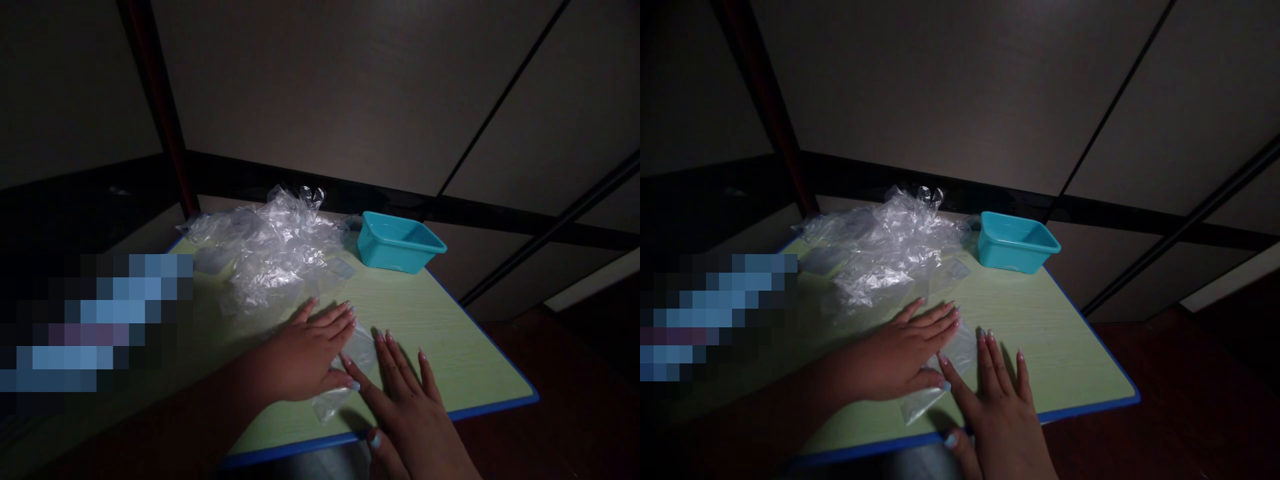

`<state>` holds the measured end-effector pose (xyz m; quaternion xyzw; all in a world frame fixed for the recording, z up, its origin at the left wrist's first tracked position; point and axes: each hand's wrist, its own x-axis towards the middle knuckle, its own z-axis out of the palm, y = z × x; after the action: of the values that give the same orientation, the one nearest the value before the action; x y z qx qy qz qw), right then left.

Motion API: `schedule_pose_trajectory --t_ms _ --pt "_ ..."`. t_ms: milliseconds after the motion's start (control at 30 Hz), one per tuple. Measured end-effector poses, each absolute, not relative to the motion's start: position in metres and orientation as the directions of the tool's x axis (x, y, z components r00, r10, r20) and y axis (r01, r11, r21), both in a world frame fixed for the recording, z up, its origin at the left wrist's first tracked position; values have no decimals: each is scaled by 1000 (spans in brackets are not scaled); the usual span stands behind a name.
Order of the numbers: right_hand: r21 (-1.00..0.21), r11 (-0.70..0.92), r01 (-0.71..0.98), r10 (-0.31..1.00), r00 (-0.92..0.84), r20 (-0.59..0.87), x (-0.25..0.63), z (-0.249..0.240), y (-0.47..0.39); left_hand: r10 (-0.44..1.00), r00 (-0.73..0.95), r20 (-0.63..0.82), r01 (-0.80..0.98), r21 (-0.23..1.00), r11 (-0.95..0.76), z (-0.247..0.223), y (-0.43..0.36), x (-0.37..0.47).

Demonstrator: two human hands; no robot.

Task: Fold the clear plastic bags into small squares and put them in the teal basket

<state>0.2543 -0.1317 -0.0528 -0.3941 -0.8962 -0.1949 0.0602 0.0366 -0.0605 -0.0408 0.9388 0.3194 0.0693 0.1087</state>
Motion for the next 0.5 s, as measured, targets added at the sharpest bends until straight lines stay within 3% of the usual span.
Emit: schedule_pose_trajectory --t_ms 300,500 --pt "312 653 690 633 -724 274 253 -42 -131 580 814 35 541 321 -778 -39 -58 32" --pt "330 653 682 596 -731 332 261 -62 -126 582 813 -11 546 361 -756 -34 -53 26"
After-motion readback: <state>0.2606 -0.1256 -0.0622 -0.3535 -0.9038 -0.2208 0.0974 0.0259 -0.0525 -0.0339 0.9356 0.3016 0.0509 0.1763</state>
